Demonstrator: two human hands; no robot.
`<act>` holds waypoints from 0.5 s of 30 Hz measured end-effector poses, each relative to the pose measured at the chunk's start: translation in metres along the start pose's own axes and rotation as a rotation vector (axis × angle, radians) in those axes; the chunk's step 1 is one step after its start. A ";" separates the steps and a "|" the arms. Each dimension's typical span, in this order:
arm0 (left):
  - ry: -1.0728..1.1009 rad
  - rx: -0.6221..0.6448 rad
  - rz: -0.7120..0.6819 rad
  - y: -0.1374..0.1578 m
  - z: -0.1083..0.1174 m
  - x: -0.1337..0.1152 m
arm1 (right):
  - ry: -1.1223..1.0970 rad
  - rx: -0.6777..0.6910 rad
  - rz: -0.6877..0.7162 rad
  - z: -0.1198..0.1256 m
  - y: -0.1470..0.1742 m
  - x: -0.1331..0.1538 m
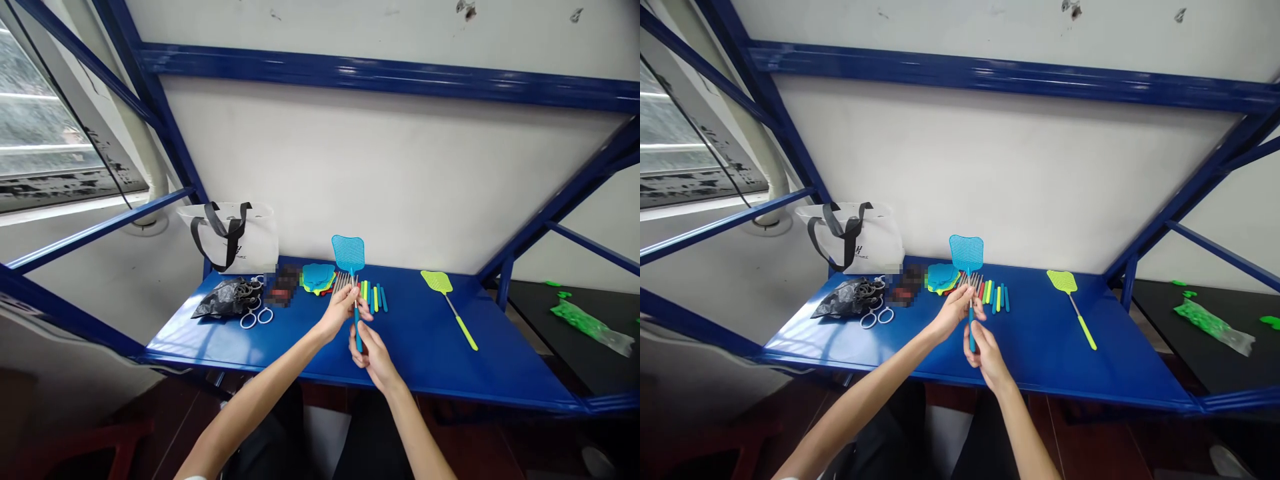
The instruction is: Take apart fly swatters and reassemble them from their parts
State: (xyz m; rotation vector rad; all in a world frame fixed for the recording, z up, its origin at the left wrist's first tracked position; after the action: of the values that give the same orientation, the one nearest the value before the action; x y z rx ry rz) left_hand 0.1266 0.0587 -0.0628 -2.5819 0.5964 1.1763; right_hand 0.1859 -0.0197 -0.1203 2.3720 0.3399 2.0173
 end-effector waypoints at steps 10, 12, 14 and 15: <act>0.161 -0.161 -0.149 0.024 -0.005 -0.020 | 0.553 -0.392 0.245 -0.022 0.018 0.027; 0.169 -0.207 -0.180 0.024 0.002 -0.018 | 0.729 -0.453 0.281 -0.021 0.018 0.031; 0.179 -0.239 -0.197 0.021 0.009 -0.013 | 0.850 -0.513 0.282 -0.017 0.016 0.031; 0.186 -0.254 -0.202 0.018 0.012 -0.010 | 0.884 -0.531 0.274 -0.015 0.015 0.029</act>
State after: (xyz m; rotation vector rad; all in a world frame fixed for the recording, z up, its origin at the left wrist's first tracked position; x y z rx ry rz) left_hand 0.1037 0.0498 -0.0638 -2.9049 0.2230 1.0110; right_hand 0.1778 -0.0310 -0.0871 1.1877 -0.5021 2.7197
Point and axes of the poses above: each hand's wrist, its own y-axis away from the middle knuckle, its own z-axis out of the back of the hand, x = y × z, the point moved 9 cm from there along -y, towards the middle knuckle, and after that the axes turned 12 degrees about y, right-handed, at the moved point
